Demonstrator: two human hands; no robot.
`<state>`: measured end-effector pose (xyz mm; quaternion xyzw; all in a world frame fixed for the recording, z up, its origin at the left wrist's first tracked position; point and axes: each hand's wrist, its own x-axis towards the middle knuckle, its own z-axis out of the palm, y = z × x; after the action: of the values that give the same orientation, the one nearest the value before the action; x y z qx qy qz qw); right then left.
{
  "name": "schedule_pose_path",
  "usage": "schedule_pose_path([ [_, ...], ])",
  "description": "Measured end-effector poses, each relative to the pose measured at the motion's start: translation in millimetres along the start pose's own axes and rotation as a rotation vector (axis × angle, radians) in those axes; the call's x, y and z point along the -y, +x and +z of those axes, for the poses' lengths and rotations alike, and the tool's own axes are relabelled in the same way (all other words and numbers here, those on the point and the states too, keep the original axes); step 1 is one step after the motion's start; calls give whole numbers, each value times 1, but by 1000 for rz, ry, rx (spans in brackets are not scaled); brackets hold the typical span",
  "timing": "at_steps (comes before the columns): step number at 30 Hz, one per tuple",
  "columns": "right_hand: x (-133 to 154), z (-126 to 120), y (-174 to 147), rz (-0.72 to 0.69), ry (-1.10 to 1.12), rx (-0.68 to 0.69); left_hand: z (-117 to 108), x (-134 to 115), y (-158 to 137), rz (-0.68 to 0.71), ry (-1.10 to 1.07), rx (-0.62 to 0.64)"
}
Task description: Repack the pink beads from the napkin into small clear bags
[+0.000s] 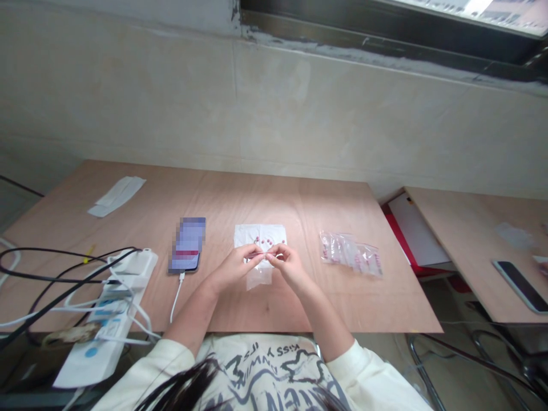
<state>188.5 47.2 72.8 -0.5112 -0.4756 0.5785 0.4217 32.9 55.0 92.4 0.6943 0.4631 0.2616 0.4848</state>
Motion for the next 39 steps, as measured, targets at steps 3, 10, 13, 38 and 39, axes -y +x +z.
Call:
schedule_pose_path([
  [3, -4, -3, -1, 31, 7, -60, -1, 4, -5, -49, -39, -27],
  [10, -3, -1, -3, 50, 38, 26, -4, 10, -6, -48, 13, -109],
  [13, -2, 2, 1, 59, 60, -36, -2, 3, -4, -47, -13, -57],
  [38, -11, -1, -4, 212, 216, -29, -13, 21, -15, -157, -168, -15],
  [39, -13, -1, -2, 216, 208, -47, -14, 21, -15, -164, -173, -4],
])
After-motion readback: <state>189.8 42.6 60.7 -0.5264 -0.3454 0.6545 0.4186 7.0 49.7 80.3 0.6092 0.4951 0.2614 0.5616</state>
